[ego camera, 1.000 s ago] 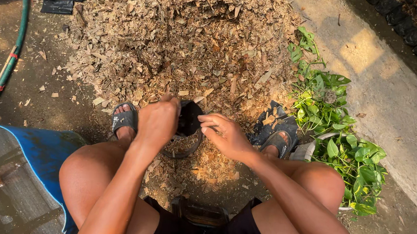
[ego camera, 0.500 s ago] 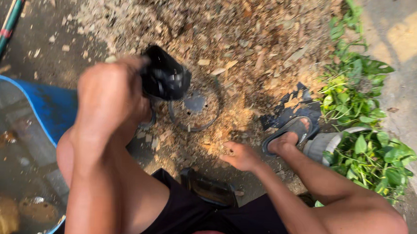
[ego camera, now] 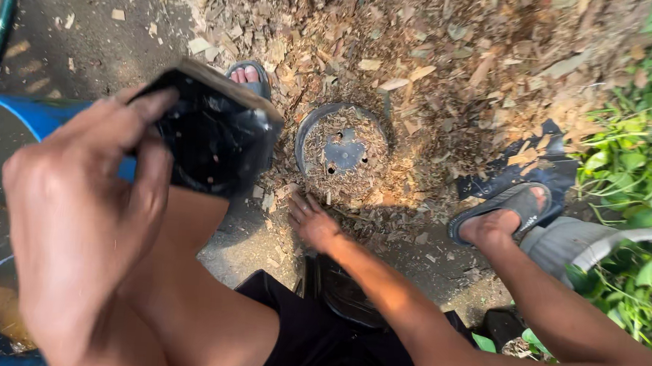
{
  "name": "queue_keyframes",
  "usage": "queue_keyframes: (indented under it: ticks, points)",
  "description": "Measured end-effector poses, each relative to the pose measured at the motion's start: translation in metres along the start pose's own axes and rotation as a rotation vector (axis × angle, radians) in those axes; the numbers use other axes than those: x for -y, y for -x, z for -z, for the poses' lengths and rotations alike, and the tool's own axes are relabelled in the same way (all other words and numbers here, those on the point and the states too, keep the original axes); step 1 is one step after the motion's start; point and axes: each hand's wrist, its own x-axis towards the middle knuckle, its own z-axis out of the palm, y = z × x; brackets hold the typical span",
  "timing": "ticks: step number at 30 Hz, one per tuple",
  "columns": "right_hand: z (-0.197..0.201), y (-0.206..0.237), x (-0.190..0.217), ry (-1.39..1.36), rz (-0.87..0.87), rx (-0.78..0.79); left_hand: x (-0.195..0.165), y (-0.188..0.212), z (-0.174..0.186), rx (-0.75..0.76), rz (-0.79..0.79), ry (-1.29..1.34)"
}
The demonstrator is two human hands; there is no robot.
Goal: The person sits on the ground and scoops wood-chip growing media from a pile into a black plastic planting bag, pressing it down. They then place a green plant cutting into a pot, add more media around it, and prepare another black bag for planting.
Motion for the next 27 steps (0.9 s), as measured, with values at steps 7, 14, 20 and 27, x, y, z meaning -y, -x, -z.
queue_keyframes:
  ticks: [7,14,20,27]
  points:
    - [-0.067,0.044,-0.07,0.005,0.217,0.359,0.005,-0.004,-0.022,0.152,0.05,0.09]
    - [-0.085,0.136,-0.219,-0.377,-0.049,0.301,0.012,-0.022,-0.037,0.247,-0.121,-0.05]
    - [-0.039,0.124,-0.327,0.097,-0.616,-0.487,0.008,-0.02,-0.043,0.28,-0.162,-0.07]
    - [-0.024,0.107,-0.274,-0.649,-0.348,-0.013,0.016,0.0,-0.051,0.417,-0.158,-0.18]
